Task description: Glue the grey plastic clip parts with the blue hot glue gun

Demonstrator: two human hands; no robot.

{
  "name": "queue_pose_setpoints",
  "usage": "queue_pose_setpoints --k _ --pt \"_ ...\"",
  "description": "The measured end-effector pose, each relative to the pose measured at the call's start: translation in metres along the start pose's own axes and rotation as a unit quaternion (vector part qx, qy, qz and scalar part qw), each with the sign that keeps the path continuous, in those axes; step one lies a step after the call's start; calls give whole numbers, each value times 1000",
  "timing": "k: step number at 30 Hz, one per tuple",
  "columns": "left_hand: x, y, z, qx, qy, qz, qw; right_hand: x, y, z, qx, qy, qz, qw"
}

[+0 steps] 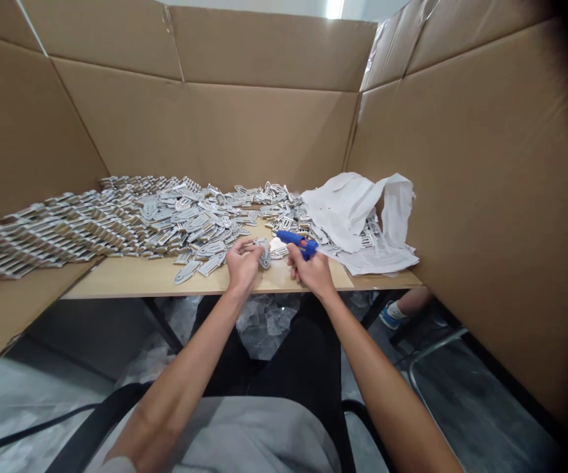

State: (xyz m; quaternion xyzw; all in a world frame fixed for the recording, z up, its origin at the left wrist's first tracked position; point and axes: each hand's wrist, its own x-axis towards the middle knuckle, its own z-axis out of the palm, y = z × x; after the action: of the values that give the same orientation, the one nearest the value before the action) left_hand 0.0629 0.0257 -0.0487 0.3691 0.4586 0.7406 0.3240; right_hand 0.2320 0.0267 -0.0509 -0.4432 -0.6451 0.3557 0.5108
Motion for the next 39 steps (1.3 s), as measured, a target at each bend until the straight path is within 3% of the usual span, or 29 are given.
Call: queue_pose_setpoints --k 3,6,9,11,15,19,22,25,28,30,33,35,36,39 --pt "16 24 -10 28 -21 7 999 4 1 -1 102 -2 17 995" --pt "58 62 -27 123 -19 115 985 8 1 0 137 -12 20 990" --pt "114 95 -40 265 9 153 952 10 2 0 145 -15 24 989" --pt "147 108 -42 385 49 151 909 10 3 1 145 -17 29 989" --pt "188 116 -29 463 72 139 872 9 3 0 143 -24 26 989" --pt "211 113 -15 531 79 116 836 8 2 0 127 -21 35 991" --pt "222 111 -15 572 77 126 807 9 0 1 136 -23 42 990" --pt "221 105 -15 596 70 162 783 12 2 1 170 -3 43 984" --pt "202 90 -1 599 27 216 771 15 8 -3 155 71 32 985" --pt "180 74 15 589 -85 225 772 16 13 -6 79 109 16 991" --pt "140 50 37 527 -298 160 779 16 17 -5 -82 130 -24 988" --pt "116 36 44 484 -370 143 780 16 15 -2 -157 123 -35 979" --pt "105 29 45 463 -375 154 788 15 12 -1 -176 111 -34 978" --pt "83 15 40 403 -322 186 836 13 4 -2 -180 57 -17 982"
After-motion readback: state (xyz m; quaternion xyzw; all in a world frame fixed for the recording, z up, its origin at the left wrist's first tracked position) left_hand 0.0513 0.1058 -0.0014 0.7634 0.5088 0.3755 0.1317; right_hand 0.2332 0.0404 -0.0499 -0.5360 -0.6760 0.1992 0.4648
